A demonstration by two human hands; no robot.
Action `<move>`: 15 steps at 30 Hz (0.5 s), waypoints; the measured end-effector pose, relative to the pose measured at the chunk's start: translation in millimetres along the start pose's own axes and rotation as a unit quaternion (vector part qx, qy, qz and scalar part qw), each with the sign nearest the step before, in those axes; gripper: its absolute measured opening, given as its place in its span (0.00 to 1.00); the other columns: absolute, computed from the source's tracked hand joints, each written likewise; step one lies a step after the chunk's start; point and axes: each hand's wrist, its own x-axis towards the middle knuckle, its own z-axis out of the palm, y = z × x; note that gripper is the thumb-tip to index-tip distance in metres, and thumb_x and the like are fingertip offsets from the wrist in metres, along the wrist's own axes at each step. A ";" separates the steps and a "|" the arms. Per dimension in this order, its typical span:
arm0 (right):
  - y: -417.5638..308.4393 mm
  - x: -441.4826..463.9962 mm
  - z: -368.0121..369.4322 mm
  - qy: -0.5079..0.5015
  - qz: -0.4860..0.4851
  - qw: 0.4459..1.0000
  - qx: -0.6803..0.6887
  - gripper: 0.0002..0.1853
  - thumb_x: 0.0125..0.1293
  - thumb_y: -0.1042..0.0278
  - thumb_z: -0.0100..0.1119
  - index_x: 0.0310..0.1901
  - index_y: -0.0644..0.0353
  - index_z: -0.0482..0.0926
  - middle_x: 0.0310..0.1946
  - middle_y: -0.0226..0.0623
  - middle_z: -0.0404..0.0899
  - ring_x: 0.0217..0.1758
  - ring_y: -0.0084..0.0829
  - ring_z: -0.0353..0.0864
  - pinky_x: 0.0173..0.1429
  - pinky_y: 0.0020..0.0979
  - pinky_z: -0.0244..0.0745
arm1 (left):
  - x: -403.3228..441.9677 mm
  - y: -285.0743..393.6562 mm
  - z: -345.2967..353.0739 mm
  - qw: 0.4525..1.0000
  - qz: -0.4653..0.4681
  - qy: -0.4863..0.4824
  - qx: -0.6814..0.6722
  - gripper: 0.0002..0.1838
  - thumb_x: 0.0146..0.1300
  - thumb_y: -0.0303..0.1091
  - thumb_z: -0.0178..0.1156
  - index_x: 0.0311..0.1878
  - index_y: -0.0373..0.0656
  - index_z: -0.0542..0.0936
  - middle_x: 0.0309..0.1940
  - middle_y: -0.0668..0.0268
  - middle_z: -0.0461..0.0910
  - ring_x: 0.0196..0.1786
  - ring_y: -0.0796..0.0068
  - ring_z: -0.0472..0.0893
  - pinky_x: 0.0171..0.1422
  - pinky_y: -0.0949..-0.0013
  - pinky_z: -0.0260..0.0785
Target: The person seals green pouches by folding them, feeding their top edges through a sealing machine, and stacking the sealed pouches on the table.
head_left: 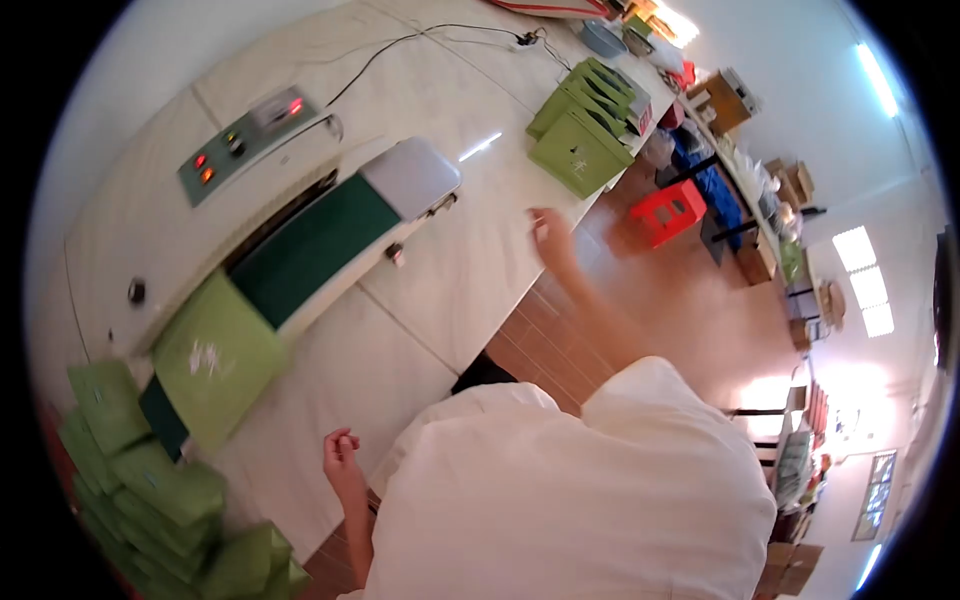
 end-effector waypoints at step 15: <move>308.3 233.8 -114.0 -0.074 -0.055 0.944 -0.318 0.16 0.54 0.63 0.62 0.44 0.56 0.76 0.40 0.36 0.77 0.41 0.37 0.77 0.45 0.38 0.71 | 234.4 216.1 573.6 0.849 0.406 -0.221 0.255 0.27 0.52 0.26 0.63 0.57 0.44 0.70 0.51 0.59 0.72 0.54 0.59 0.71 0.55 0.61 0.66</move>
